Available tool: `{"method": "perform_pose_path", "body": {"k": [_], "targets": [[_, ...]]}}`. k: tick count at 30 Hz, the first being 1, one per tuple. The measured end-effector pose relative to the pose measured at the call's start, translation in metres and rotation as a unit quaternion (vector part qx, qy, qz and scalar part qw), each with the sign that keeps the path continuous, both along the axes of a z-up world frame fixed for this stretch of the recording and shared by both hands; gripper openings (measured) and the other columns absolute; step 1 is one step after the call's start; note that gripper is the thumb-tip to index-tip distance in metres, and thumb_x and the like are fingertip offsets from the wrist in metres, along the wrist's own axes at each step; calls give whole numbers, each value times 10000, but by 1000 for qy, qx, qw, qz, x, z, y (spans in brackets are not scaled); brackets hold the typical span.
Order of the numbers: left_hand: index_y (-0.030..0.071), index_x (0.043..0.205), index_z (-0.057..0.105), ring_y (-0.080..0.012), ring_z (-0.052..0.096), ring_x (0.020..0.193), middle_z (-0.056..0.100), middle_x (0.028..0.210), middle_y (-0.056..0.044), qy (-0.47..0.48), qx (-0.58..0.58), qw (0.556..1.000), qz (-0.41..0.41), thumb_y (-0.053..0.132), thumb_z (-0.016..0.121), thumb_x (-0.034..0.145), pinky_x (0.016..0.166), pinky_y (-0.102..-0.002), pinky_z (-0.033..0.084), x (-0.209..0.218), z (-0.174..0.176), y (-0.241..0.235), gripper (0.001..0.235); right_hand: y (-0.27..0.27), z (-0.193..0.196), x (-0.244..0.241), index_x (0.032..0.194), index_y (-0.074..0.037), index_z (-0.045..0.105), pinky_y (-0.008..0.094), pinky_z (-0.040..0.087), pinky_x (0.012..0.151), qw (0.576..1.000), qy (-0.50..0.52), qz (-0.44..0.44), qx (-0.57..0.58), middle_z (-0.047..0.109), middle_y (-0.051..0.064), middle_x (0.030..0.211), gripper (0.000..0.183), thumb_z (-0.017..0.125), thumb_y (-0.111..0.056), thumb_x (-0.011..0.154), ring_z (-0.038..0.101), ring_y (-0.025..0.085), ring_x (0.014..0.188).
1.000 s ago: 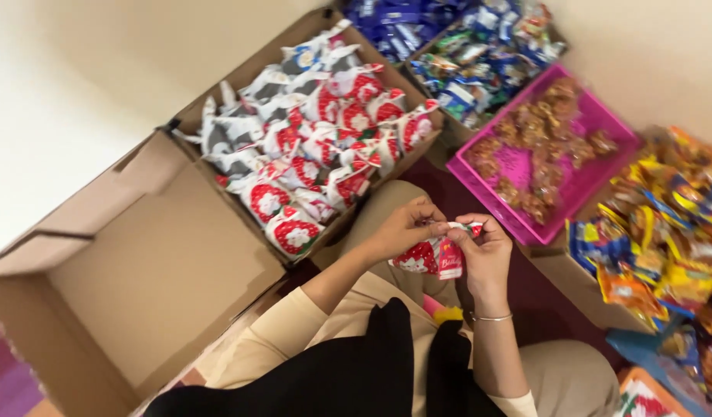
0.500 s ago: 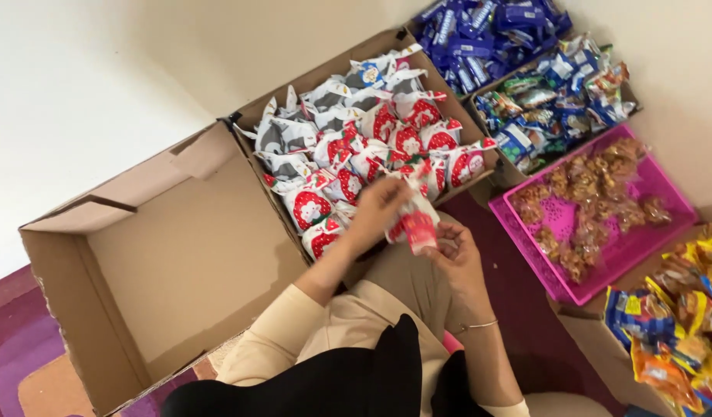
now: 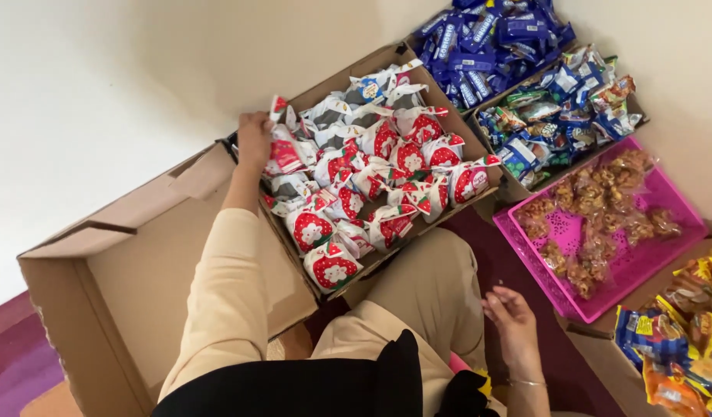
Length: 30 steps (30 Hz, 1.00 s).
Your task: Filling small decorative gift bags with various snack packets from sorted bins at a natural pace.
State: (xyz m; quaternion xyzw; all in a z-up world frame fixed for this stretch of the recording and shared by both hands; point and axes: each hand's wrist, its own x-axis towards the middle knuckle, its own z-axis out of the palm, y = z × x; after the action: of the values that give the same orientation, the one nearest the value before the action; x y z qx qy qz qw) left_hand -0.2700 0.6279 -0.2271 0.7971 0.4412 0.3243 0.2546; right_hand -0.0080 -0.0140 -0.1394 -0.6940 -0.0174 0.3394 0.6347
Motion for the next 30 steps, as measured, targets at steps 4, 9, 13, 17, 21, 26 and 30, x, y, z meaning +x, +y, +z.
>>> {"method": "perform_pose_path", "body": {"k": [4,9,13,17,21,26,30], "targets": [[62,1115,717,-393,563,951,466,1056,-181,-8,38,999,35,58,592,913,959,-442,437,-1,22,-14,237,-29,-6,1,1218,-47,626,328,533,875,997,34,-16,-66,681,120,1069,256,665,-66,966,683,244,979],[94,1175,655,-300,602,1015,663,1080,-127,341,185,905,173,45,465,968,922,-403,450,19,1,-10,286,-72,-25,-10,1177,-25,664,321,536,818,996,31,-64,-61,693,155,1056,232,686,-54,948,688,245,939],[-7,1536,430,-521,283,1413,353,1566,-307,430,107,864,238,439,731,724,1087,-702,218,53,30,-52,974,-99,-28,-17,1149,-48,686,318,558,796,990,4,-122,-68,726,134,1033,219,703,-99,937,714,229,903],[-31,1166,590,-373,488,1055,555,1166,-222,-8,169,934,313,153,519,994,925,-559,341,148,101,-137,262,-139,-41,-21,1139,-63,683,274,563,745,981,-15,-183,-61,730,97,983,237,720,-177,935,719,180,839],[47,1147,521,-317,443,949,424,1217,-131,-52,390,918,45,451,157,1102,891,-469,398,202,143,-240,545,-167,-59,-34,1014,-99,704,235,543,725,957,-93,-263,-75,726,33,880,166,737,-241,936,698,111,791],[-151,1294,379,-556,393,1126,328,1300,-374,-97,295,934,-175,-13,632,963,1011,-680,302,279,69,-338,438,-186,-62,-42,1056,-64,719,257,558,767,924,-81,-373,-27,729,79,883,161,745,-174,940,675,130,814],[-10,1617,-38,-518,386,1380,682,1312,-214,-145,361,864,-318,70,669,1058,1142,-670,93,330,-58,-378,905,-182,-74,-37,1079,-19,739,274,605,755,907,-92,-409,39,728,122,871,193,773,-113,915,713,172,805]]}}
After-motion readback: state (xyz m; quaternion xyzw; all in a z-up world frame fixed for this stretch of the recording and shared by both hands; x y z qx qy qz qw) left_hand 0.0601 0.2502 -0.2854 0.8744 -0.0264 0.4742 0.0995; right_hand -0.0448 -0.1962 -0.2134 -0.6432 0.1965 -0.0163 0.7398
